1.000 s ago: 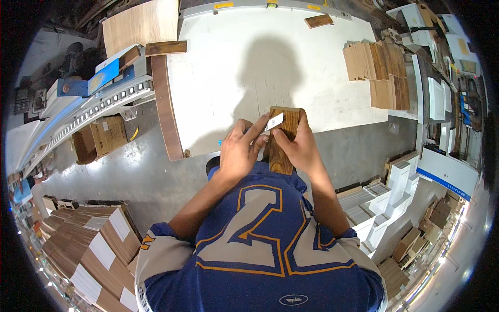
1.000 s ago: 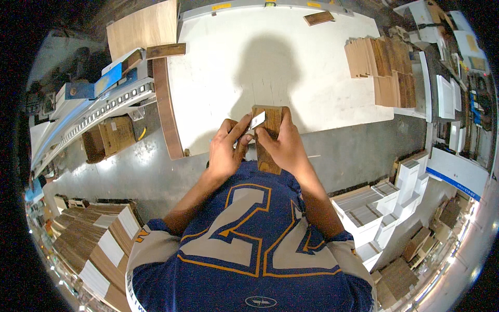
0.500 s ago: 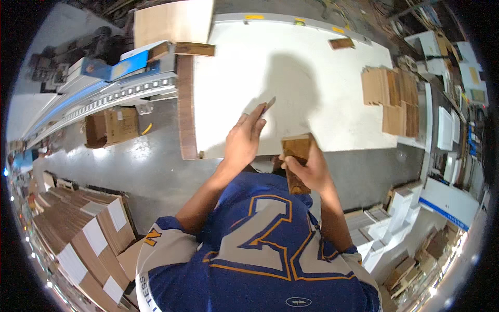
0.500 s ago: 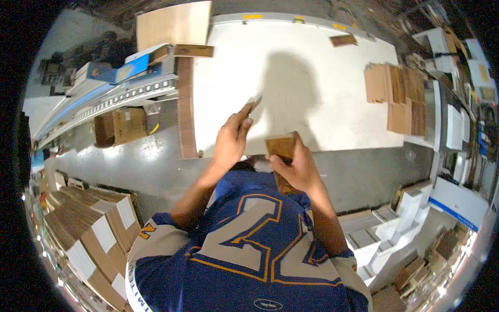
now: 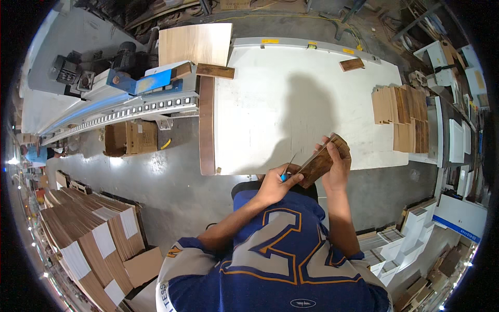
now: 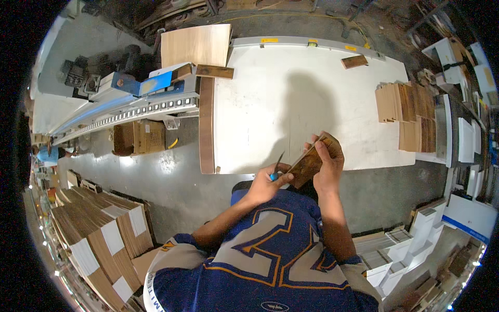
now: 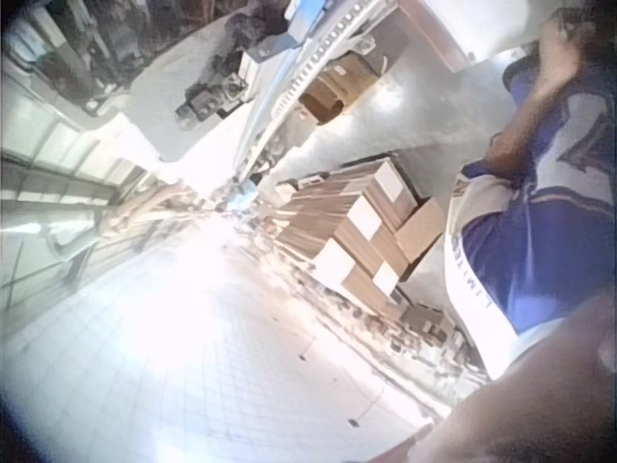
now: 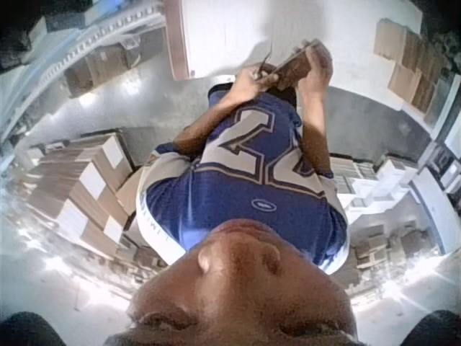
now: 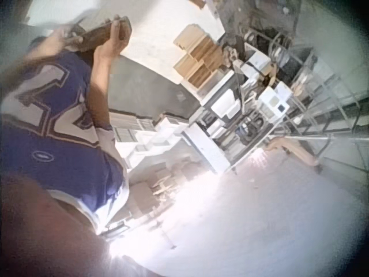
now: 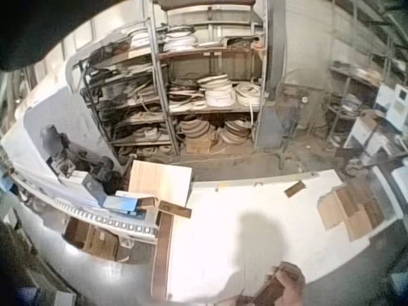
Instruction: The person picks up individual small wooden blocks from a workstation, places them together to form stacks, and then moves the completed stacks onto a larger pile of wooden pieces.
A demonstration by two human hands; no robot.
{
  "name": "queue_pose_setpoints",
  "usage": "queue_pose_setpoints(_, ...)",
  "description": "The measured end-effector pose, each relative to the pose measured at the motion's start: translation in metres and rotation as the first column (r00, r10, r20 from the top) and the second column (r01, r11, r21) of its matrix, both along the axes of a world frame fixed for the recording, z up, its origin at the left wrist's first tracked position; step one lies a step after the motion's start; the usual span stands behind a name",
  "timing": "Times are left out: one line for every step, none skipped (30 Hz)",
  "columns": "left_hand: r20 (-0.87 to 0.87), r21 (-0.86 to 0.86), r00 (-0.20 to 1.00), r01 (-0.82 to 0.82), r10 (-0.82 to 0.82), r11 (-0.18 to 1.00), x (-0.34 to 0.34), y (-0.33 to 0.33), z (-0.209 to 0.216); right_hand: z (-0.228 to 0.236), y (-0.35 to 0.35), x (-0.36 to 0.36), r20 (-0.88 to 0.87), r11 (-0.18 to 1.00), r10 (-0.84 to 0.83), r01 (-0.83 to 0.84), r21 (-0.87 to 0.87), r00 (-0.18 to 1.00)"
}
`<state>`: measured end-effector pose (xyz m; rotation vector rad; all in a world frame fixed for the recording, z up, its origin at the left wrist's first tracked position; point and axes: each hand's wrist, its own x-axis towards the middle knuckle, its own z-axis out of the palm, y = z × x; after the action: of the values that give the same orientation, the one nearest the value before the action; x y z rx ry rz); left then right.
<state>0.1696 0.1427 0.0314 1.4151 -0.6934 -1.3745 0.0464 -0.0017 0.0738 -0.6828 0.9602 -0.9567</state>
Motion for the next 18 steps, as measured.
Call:
queue_pose_setpoints(-0.004,0.016,0.998,-0.069,0.069,0.998,-0.001,0.001,0.0,-0.001,-0.003,-0.005,-0.022,0.997,0.029,-0.031,-0.067,0.999)
queue_pose_setpoints(-0.007,0.029,0.991,-0.137,0.137,0.99,0.0,0.0,-0.001,-0.001,-0.008,-0.011,-0.046,0.989,0.056,-0.061,-0.135,0.997)
queue_pose_setpoints(-0.001,0.024,0.992,-0.125,0.125,0.992,0.003,-0.002,-0.002,-0.002,-0.016,-0.02,-0.04,0.989,0.043,-0.048,-0.14,0.998)
queue_pose_setpoints(-0.054,-0.025,0.986,-0.158,0.156,0.987,0.006,-0.006,-0.004,-0.005,-0.024,-0.035,-0.135,0.965,0.073,-0.104,-0.24,0.988)
queue_pose_setpoints(-0.112,-0.072,0.975,-0.199,0.191,0.977,0.011,-0.009,-0.005,-0.002,-0.03,-0.045,-0.237,0.928,0.096,-0.174,-0.331,0.967)
queue_pose_setpoints(-0.006,-0.066,0.962,-0.273,0.274,0.96,0.013,-0.008,-0.01,0.002,-0.032,-0.051,-0.299,0.912,0.159,-0.256,-0.321,0.941)
queue_pose_setpoints(0.026,-0.077,0.947,-0.317,0.32,0.945,0.015,-0.01,-0.021,0.003,-0.034,-0.063,-0.406,0.882,0.178,-0.328,-0.338,0.897)
queue_pose_setpoints(0.173,-0.046,0.927,-0.33,0.332,0.943,0.019,-0.018,-0.009,0.006,-0.034,-0.07,-0.503,0.895,0.222,-0.379,-0.234,0.835)
queue_pose_setpoints(0.059,0.081,0.94,-0.34,0.336,0.937,0.019,-0.023,0.01,-0.004,-0.035,-0.078,-0.458,0.88,0.241,-0.392,-0.268,0.856)
queue_pose_setpoints(0.122,-0.097,0.929,-0.339,0.349,0.936,0.02,-0.024,0.009,0.001,-0.036,-0.077,-0.45,0.863,0.288,-0.432,-0.26,0.845)
queue_pose_setpoints(0.193,-0.103,0.917,-0.334,0.348,0.937,0.021,-0.023,0.0,-0.006,-0.038,-0.081,-0.382,0.861,0.319,-0.433,-0.265,0.867)
queue_pose_setpoints(0.123,0.03,0.917,-0.385,0.379,0.922,0.023,-0.019,-0.017,-0.003,-0.043,-0.084,-0.588,0.776,0.243,-0.518,-0.359,0.772)
queue_pose_setpoints(0.183,0.049,0.907,-0.395,0.38,0.918,0.017,-0.023,-0.012,0.006,-0.045,-0.087,-0.725,0.657,0.106,-0.595,-0.463,0.681)
queue_pose_setpoints(0.275,-0.092,0.896,-0.337,0.349,0.937,0.01,-0.031,-0.001,0.009,-0.046,-0.088,-0.816,0.543,-0.148,-0.643,-0.539,0.559)
queue_pose_setpoints(0.288,-0.057,0.906,-0.308,0.311,0.95,0.008,-0.029,-0.021,0.017,-0.05,-0.098,-0.839,0.392,-0.235,-0.742,-0.544,0.491)
queue_pose_setpoints(0.247,-0.045,0.928,-0.275,0.278,0.96,0.0,-0.036,-0.016,0.026,-0.05,-0.103,-0.856,0.338,-0.279,-0.79,-0.511,0.434)
queue_pose_setpoints(0.211,-0.028,0.945,-0.251,0.251,0.968,-0.009,-0.04,-0.008,0.032,-0.046,-0.107,-0.869,0.282,-0.315,-0.837,-0.469,0.382)
queue_pose_setpoints(0.248,-0.15,0.923,-0.264,0.295,0.953,-0.018,-0.048,-0.024,0.033,-0.047,-0.111,-0.866,0.293,-0.321,-0.83,-0.475,0.383)
